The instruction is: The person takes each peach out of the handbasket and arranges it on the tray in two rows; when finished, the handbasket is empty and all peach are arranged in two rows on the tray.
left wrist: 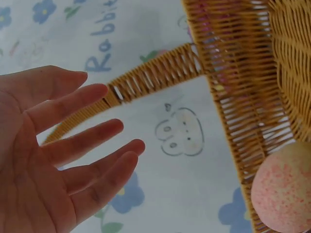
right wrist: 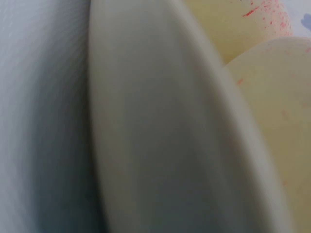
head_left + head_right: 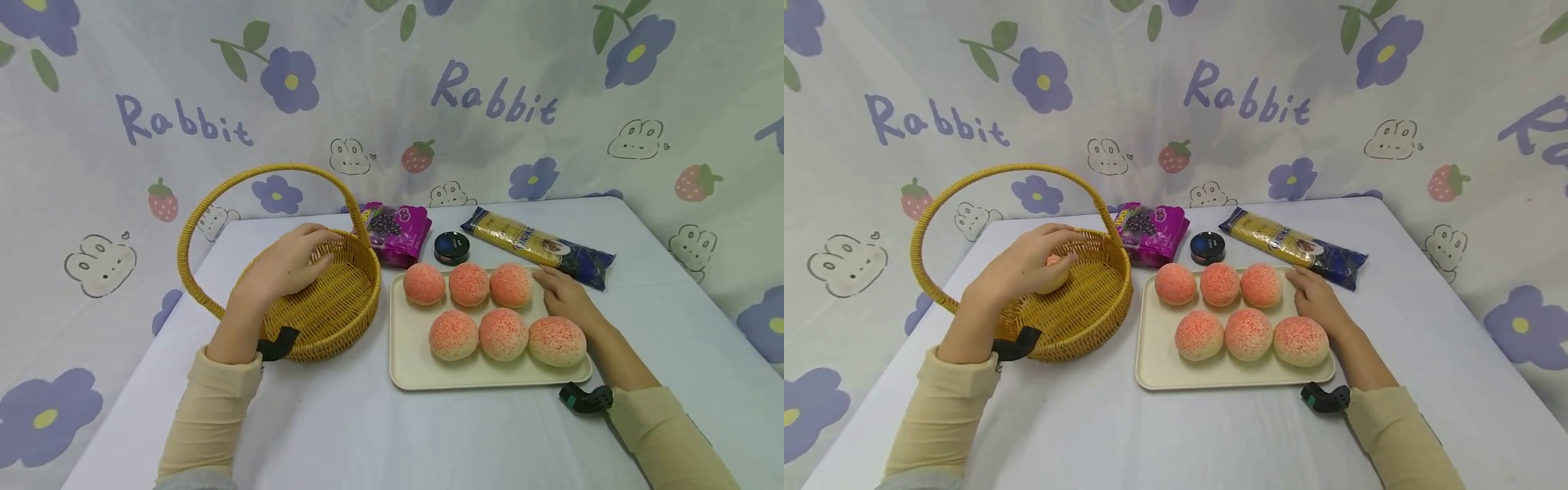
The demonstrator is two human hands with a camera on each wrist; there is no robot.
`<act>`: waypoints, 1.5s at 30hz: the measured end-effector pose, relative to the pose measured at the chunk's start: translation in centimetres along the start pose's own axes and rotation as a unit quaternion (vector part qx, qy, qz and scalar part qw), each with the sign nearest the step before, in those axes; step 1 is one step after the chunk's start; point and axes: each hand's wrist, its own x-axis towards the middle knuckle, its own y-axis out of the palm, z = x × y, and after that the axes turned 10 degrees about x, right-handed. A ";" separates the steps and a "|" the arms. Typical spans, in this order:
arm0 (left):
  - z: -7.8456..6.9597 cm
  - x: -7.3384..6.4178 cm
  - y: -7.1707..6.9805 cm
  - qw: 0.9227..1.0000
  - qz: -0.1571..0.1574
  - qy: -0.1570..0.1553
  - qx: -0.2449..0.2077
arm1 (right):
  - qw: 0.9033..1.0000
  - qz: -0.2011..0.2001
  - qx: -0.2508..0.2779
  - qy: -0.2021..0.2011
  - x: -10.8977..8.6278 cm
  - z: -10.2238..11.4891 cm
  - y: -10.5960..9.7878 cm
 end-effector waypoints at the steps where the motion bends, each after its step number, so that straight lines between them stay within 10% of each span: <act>1: 0.3 0.1 0.1 1.000 0.004 -0.007 -0.001 | 1.000 0.000 0.000 0.000 0.0 0.0 0.0; 13: 4.7 0.3 0.3 0.988 0.084 -0.119 -0.055 | 1.000 0.006 0.006 0.014 0.2 -0.1 0.2; 25: 7.4 0.7 1.6 0.983 0.101 -0.142 -0.052 | 1.000 -0.004 -0.003 -0.004 0.2 -0.2 0.2; 33: 8.2 1.2 3.2 0.967 0.162 -0.182 -0.080 | 1.000 -0.001 0.000 -0.004 0.3 -0.2 0.3; 45: 8.4 1.7 4.7 0.970 0.196 -0.126 -0.064 | 1.000 0.002 0.002 0.002 0.2 -0.5 0.2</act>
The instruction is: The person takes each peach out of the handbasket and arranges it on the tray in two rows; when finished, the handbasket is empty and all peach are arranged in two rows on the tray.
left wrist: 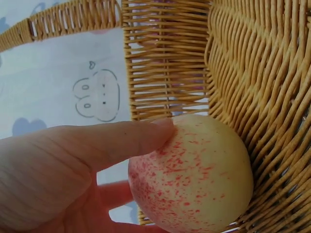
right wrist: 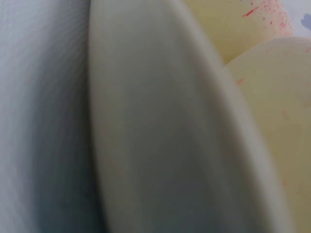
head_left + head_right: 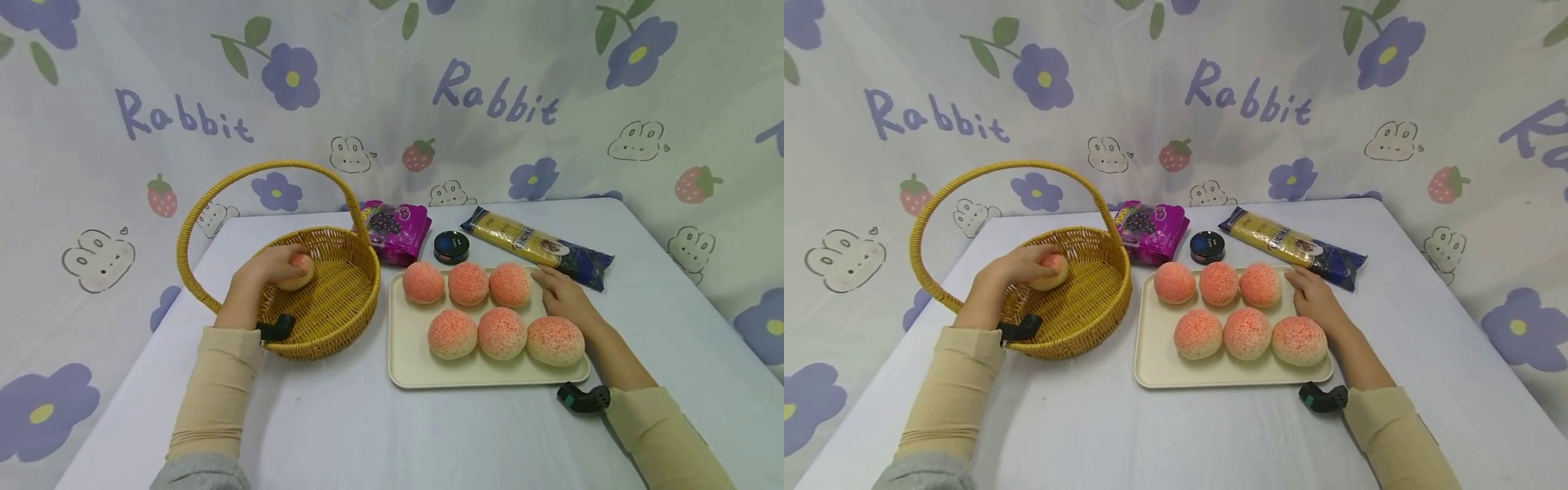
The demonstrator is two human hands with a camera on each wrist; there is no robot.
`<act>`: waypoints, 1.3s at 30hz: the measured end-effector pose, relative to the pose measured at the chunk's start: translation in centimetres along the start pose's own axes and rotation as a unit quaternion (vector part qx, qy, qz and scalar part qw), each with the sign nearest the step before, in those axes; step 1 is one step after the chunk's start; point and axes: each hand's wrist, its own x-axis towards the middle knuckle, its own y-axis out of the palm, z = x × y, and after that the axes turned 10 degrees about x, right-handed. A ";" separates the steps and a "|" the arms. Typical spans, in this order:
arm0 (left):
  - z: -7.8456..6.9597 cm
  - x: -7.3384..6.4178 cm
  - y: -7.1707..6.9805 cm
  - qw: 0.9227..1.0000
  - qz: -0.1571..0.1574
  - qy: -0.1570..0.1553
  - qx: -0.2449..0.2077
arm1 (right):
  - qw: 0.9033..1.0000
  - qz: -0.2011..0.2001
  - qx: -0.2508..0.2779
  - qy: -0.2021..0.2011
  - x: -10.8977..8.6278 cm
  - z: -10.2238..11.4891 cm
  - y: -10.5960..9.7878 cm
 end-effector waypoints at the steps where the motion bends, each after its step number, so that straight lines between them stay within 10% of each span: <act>1: 0.1 0.1 0.1 1.000 -0.001 0.004 0.001 | 1.000 0.002 0.004 0.005 0.0 0.0 0.0; 39: -0.1 -0.1 0.5 0.999 -0.013 0.002 0.050 | 1.000 0.000 0.004 0.008 0.0 0.0 0.0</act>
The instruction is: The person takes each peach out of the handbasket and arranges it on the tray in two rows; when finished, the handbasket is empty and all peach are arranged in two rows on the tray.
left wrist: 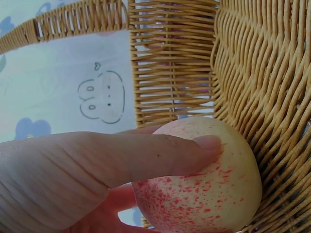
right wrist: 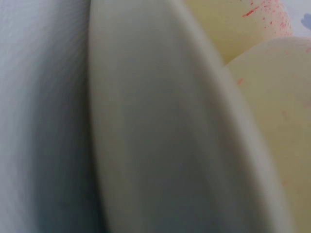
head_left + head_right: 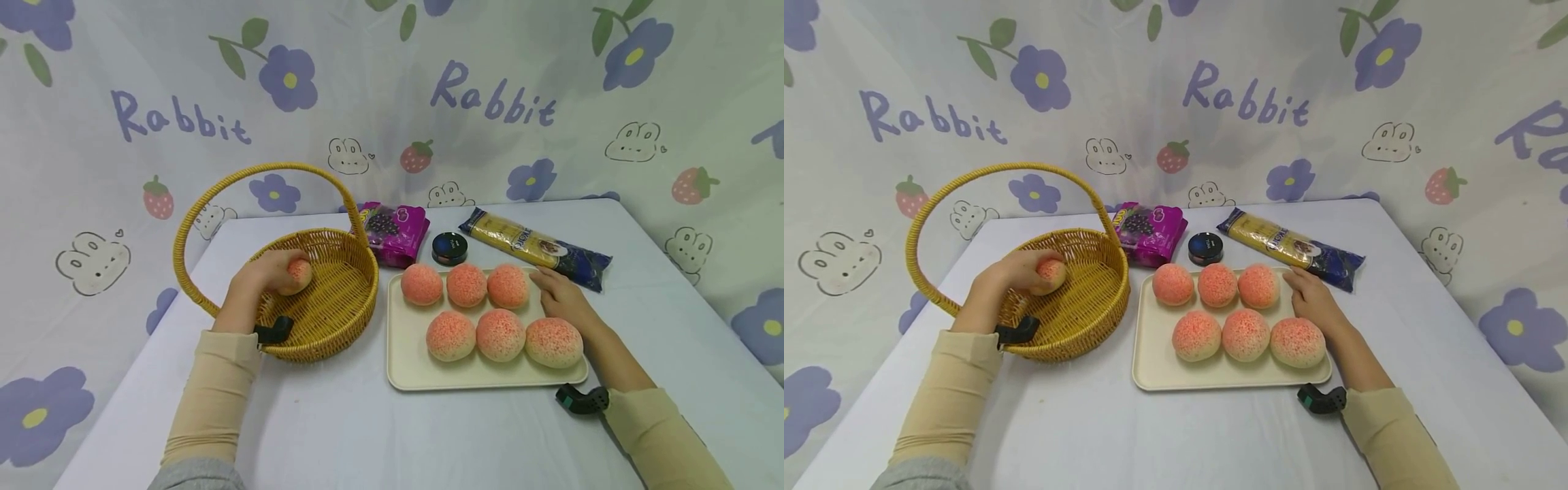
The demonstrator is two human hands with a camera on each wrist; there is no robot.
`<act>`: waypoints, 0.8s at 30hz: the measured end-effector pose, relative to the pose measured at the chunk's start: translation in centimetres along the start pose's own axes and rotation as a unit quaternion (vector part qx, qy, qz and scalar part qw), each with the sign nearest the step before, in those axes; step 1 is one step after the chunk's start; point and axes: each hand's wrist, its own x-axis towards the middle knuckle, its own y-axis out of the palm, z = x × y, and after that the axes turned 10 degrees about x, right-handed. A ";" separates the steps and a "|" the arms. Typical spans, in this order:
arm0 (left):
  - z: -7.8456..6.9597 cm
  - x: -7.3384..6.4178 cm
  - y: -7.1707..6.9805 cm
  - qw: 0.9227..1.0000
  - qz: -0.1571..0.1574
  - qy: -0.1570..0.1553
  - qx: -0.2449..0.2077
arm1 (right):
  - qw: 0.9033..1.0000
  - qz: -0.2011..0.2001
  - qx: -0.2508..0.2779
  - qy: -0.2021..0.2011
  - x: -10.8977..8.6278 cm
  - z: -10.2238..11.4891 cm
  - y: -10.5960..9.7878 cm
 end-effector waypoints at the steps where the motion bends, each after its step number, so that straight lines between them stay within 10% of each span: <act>1: 0.0 0.1 0.0 1.000 -0.001 0.003 0.000 | 1.000 -0.001 -0.001 -0.002 0.0 0.0 0.0; 24: -1.0 0.2 -1.1 0.987 -0.114 0.098 -0.061 | 1.000 -0.004 -0.008 0.002 0.1 -0.5 0.0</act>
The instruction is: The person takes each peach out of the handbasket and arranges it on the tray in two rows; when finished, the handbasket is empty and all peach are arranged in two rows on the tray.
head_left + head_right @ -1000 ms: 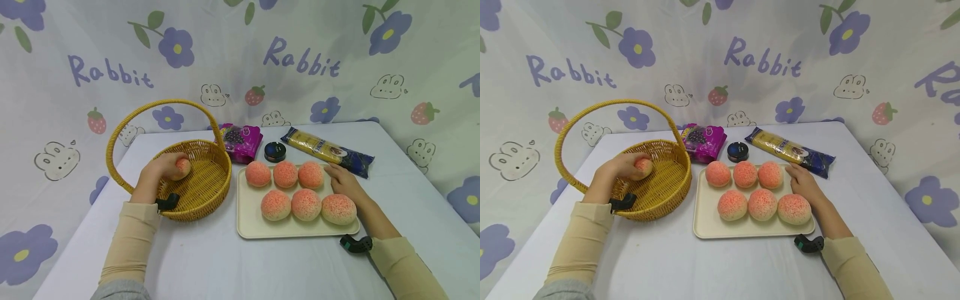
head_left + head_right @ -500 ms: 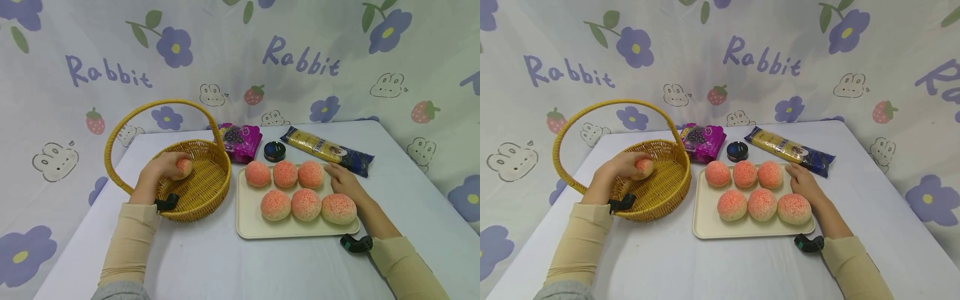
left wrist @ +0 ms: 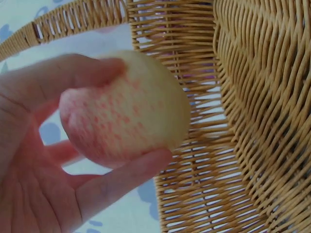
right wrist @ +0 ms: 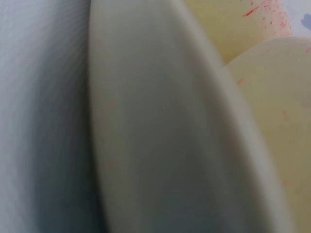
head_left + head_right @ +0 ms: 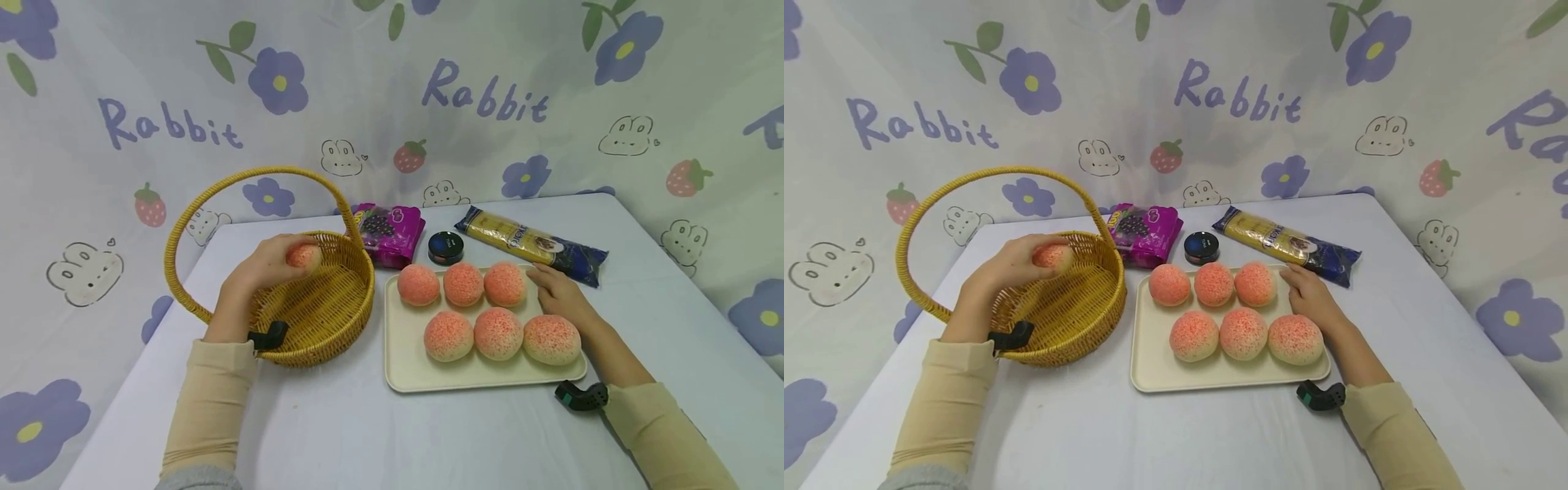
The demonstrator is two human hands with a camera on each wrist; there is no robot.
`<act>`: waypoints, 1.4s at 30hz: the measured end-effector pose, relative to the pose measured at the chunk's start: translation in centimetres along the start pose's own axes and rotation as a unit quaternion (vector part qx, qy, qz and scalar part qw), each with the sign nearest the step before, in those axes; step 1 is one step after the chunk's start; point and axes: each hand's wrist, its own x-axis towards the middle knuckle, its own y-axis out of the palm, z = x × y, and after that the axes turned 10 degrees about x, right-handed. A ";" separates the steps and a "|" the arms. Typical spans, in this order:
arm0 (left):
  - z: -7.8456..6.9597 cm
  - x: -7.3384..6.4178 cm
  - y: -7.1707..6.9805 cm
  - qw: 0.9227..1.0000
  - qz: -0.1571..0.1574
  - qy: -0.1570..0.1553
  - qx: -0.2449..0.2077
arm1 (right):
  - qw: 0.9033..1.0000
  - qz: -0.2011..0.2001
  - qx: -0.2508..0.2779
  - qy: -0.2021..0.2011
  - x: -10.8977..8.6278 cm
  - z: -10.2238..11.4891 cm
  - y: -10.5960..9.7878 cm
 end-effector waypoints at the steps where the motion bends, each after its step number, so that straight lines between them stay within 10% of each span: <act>1: -0.1 -0.1 0.0 1.000 -0.002 -0.001 -0.001 | 1.000 0.000 0.000 0.000 0.0 0.0 0.0; 19: -1.2 -0.2 -0.1 0.996 -0.076 0.031 0.019 | 1.000 0.000 -0.006 -0.008 0.0 0.3 0.4; 30: -4.3 -0.7 -1.3 0.993 -0.089 0.073 0.013 | 1.000 -0.007 -0.006 -0.018 0.0 0.0 0.2; 42: -7.3 -1.2 -1.7 0.966 -0.184 0.154 0.093 | 1.000 -0.007 0.002 -0.016 -0.1 0.2 0.1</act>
